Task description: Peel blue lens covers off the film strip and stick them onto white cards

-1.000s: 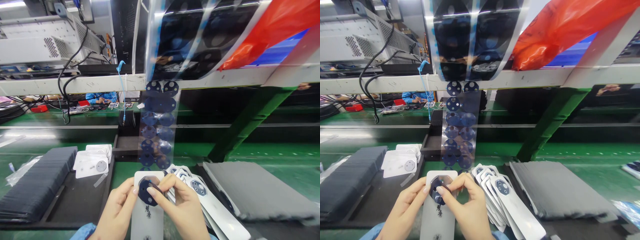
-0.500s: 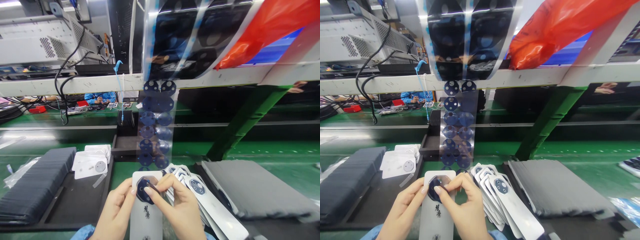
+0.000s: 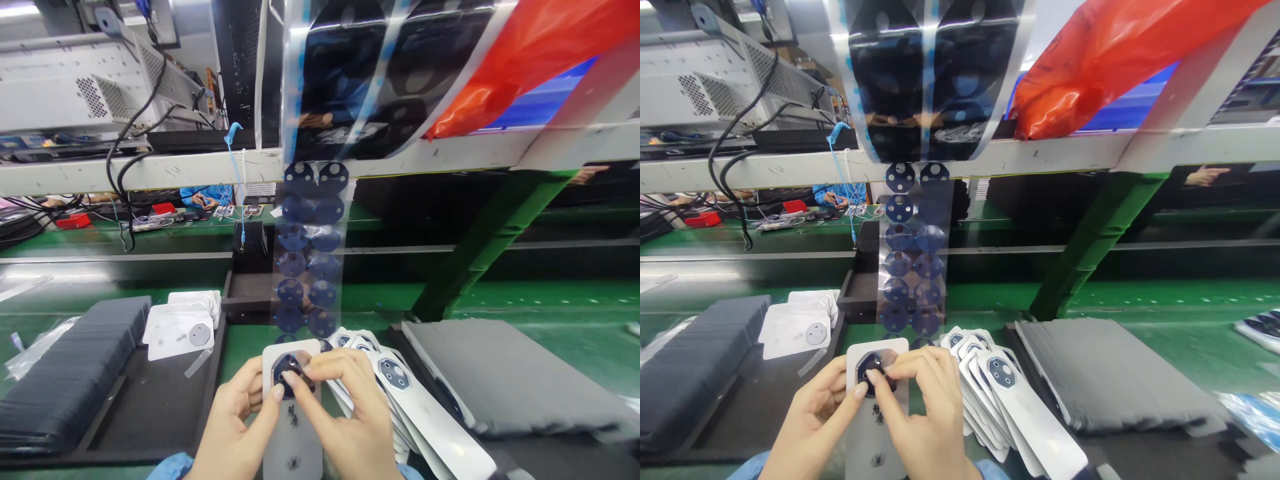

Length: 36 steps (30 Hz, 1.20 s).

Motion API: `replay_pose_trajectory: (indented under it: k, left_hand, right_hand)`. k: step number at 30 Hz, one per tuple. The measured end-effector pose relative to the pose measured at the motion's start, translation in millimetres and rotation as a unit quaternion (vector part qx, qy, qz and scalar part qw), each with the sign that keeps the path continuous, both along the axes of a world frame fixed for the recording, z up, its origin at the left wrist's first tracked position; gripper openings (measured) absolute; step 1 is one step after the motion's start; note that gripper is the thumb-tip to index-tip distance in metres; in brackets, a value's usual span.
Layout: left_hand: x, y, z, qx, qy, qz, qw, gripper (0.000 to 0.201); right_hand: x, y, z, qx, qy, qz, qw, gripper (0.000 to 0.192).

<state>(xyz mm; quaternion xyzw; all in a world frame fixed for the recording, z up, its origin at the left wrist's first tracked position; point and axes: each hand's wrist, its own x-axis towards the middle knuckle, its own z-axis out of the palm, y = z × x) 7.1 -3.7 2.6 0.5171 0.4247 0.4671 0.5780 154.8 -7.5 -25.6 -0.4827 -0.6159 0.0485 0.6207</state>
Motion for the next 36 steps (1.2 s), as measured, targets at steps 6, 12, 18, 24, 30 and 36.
replay_pose_trajectory:
  k: [6,12,18,24,30,36]
  left_hand:
    - [3.2,4.9,-3.5,-0.01,-0.04,0.009,0.999,0.037]
    - [4.8,6.6,-3.3,-0.031,-0.061,0.03,0.997,0.039]
    - [9.4,2.7,-9.4,-0.029,-0.041,-0.005,0.999,0.033]
    - [10.4,2.6,-16.1,-0.041,-0.031,-0.021,0.998,0.04]
    - [2.5,6.5,-8.7,-0.081,-0.074,-0.034,0.993,0.046]
    - [2.3,10.1,1.8,-0.102,-0.11,-0.036,0.988,0.043]
  right_hand:
    - [-7.9,-3.3,-2.2,-0.017,-0.044,-0.102,0.994,0.018]
    - [-6.6,1.3,-4.5,0.032,-0.052,-0.096,0.994,0.105]
    - [-4.2,-1.5,-4.1,-0.132,0.142,0.136,0.972,0.064]
    - [0.3,1.8,-3.9,-0.17,0.205,0.149,0.952,0.013]
    - [16.8,5.9,10.5,-0.28,0.244,0.306,0.876,0.032]
    - [34.9,10.6,17.7,-0.355,0.236,0.42,0.801,0.044]
